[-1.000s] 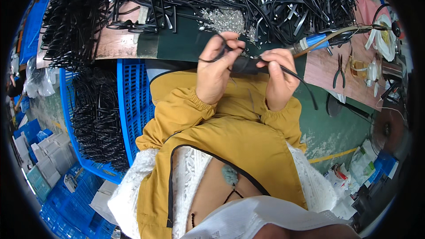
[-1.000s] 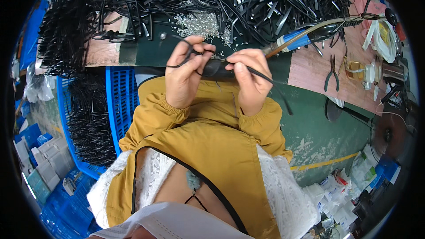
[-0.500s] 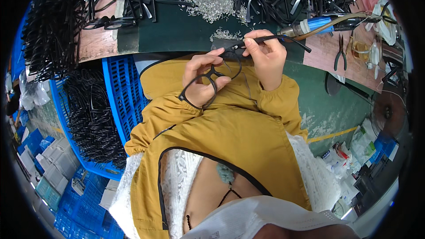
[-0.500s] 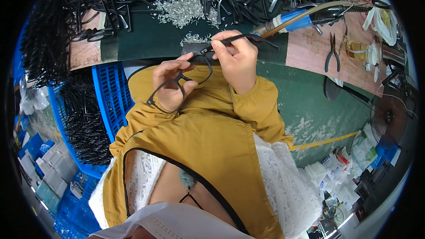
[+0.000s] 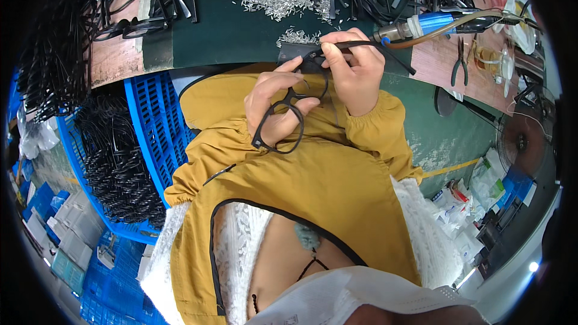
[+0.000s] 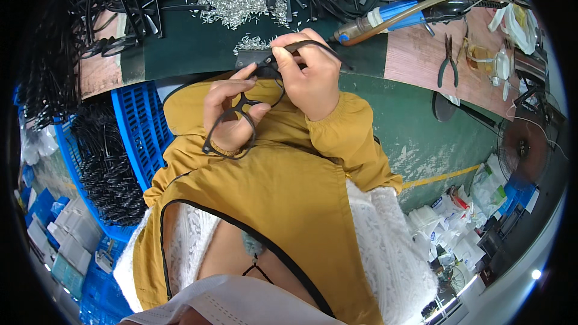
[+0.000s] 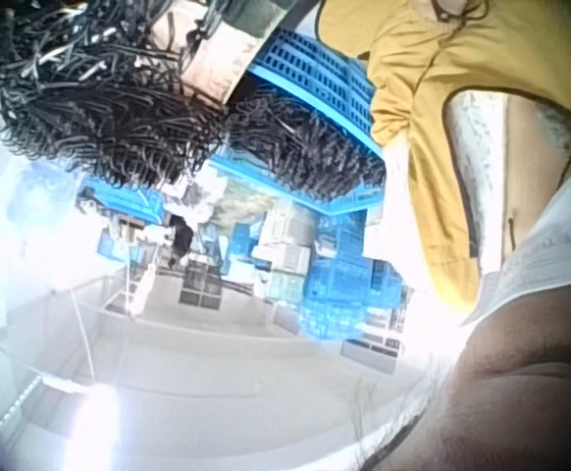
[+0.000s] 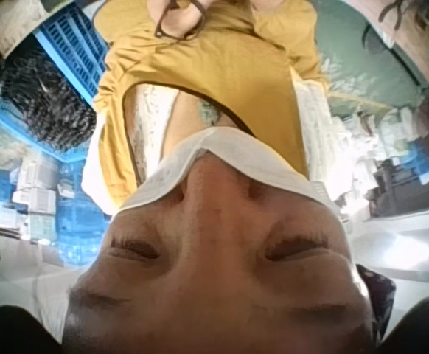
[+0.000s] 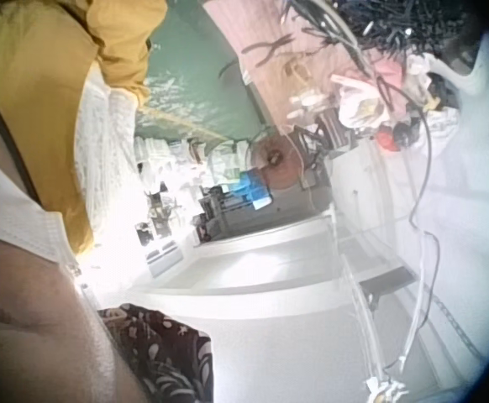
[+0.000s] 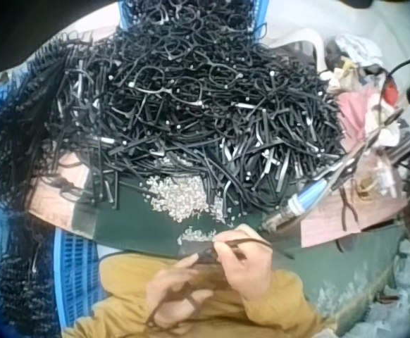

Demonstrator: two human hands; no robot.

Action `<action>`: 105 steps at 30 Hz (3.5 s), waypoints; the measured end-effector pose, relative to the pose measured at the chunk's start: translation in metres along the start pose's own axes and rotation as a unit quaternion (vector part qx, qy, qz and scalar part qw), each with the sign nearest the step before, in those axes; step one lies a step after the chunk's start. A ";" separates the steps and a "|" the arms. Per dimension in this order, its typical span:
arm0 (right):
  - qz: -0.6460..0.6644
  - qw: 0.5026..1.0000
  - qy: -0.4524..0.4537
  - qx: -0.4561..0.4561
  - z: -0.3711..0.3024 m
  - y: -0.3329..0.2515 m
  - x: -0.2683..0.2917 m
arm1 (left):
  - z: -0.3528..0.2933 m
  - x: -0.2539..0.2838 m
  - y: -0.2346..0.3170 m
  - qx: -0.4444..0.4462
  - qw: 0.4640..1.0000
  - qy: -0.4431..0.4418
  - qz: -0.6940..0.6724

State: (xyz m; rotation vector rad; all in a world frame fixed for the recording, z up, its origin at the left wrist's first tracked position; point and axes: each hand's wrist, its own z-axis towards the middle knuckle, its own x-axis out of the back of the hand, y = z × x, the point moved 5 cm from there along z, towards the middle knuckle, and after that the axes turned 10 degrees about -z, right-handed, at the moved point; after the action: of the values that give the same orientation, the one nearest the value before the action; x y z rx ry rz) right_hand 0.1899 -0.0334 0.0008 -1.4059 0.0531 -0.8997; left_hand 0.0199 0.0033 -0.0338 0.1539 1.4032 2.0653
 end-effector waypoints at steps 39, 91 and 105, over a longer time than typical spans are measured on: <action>0.061 0.996 -0.054 0.020 -0.001 0.015 0.000 | 0.007 -0.012 -0.008 0.618 0.716 -0.047 -0.322; 0.549 0.832 -0.048 0.059 0.032 -0.002 0.022 | -0.028 -0.041 -0.016 0.647 0.612 0.118 -0.439; 0.556 0.827 -0.075 0.022 0.051 0.012 0.016 | -0.016 -0.036 -0.010 0.679 0.627 0.120 -0.362</action>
State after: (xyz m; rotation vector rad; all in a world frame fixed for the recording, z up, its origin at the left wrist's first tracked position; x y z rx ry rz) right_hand 0.2339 -0.0022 0.0092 -1.1152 0.6614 0.1925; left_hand 0.0466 -0.0274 -0.0410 -0.0928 2.3651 0.0593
